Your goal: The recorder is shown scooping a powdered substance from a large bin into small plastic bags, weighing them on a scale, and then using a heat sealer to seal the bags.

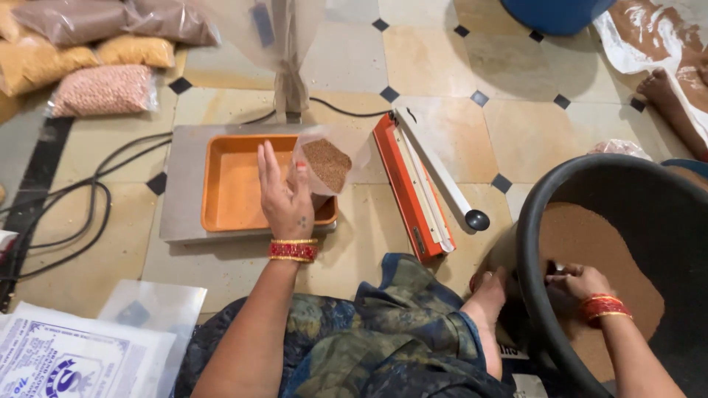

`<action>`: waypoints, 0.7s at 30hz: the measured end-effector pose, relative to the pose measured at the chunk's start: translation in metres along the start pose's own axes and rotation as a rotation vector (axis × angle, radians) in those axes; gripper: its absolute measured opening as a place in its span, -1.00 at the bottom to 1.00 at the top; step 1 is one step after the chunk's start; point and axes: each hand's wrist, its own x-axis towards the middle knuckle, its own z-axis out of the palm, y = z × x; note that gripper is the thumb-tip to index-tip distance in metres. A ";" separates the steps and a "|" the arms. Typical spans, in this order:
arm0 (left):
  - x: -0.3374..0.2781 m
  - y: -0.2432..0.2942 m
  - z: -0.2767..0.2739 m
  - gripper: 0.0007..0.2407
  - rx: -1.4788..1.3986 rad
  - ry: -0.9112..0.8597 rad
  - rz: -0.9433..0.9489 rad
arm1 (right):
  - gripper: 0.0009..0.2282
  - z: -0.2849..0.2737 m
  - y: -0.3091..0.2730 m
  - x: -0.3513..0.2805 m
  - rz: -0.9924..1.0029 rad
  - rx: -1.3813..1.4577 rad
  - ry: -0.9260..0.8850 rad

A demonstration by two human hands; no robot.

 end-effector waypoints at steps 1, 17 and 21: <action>-0.003 -0.006 0.002 -0.44 -0.011 0.018 0.011 | -0.74 -0.004 -0.008 -0.009 0.003 0.373 -0.109; 0.009 -0.069 0.024 -0.39 -0.306 -0.105 -0.383 | -0.80 -0.068 0.087 0.017 -0.225 1.955 0.160; 0.011 -0.074 0.036 -0.34 -0.423 -0.229 -0.391 | -0.75 -0.155 -0.045 -0.066 -0.488 2.039 0.063</action>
